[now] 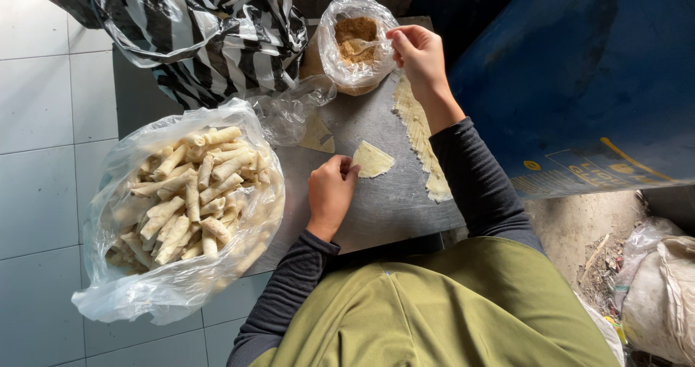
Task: The person takes thin pastry wrappers, rolls each one by hand into a tight cylinder, and places the finished rolls into a large plastic bag beside the metal table. They occasionally press and align a row of rolled pieces on the table and reach into a bag of brown sugar-like material.
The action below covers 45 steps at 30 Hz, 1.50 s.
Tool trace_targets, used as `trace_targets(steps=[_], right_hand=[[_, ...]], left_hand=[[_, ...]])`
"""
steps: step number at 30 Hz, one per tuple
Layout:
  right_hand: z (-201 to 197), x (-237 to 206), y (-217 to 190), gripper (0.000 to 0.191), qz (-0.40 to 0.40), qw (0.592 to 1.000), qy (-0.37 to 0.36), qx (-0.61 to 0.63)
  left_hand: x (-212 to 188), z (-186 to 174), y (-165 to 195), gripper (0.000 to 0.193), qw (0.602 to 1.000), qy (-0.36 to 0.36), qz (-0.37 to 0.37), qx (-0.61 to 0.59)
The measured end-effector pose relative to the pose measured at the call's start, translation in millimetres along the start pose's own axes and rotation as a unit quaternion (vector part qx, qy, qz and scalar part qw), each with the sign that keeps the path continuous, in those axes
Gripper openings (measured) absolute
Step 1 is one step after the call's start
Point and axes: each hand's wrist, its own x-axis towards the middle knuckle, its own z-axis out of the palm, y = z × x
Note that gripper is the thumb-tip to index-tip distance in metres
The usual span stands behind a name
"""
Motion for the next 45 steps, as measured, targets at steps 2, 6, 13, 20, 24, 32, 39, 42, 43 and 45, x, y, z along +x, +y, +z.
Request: trace_targets(steps=[2, 6, 13, 20, 24, 32, 39, 42, 43, 45], right_hand=[[-6.2, -2.7, -1.1, 0.015, 0.012, 0.998, 0.005, 0.067], [-27.0, -19.9, -8.8, 0.014, 0.033, 0.986, -0.014, 0.161], [-61.7, -125.6, 6.9, 0.015, 0.056, 0.977, -0.082, 0.191], [-45.3, -208.2, 41.3, 0.014, 0.072, 0.996, -0.033, 0.05], [-37.1, -226.8, 37.8, 0.025, -0.091, 0.993, -0.057, -0.044], [-46.8, -240.9, 21.8, 0.029, -0.249, 0.927, -0.1, -0.262], [-66.6, -239.4, 18.1, 0.028, -0.244, 0.933, -0.054, -0.258], [-62.2, -210.4, 8.6, 0.023, -0.183, 0.981, -0.009, -0.059], [-57.8, -193.8, 3.3, 0.021, -0.167, 0.986, 0.007, -0.024], [-40.0, -151.6, -7.5, 0.019, -0.195, 0.98, 0.031, 0.004]], left_hand=[[0.7, 0.0, 1.5, 0.018, 1.0, -0.006, -0.014, -0.006], [0.8, -1.3, 1.7, 0.017, 1.0, -0.007, -0.012, -0.021], [1.2, 1.8, -0.4, 0.017, 0.997, -0.007, -0.041, -0.057], [-0.6, 6.0, -4.7, 0.017, 0.997, -0.003, -0.038, -0.073], [-1.2, 8.6, -6.2, 0.018, 0.996, 0.002, -0.024, -0.082], [-1.3, 9.9, -0.8, 0.019, 0.996, 0.002, -0.032, -0.082], [-2.0, 9.3, -0.8, 0.02, 0.997, -0.009, -0.036, -0.073], [-3.3, 10.5, -3.5, 0.017, 0.997, 0.0, -0.02, -0.079], [-3.9, 10.9, -4.1, 0.017, 0.997, 0.005, -0.005, -0.08], [-5.4, 12.9, -4.4, 0.016, 0.996, 0.014, 0.024, -0.082]])
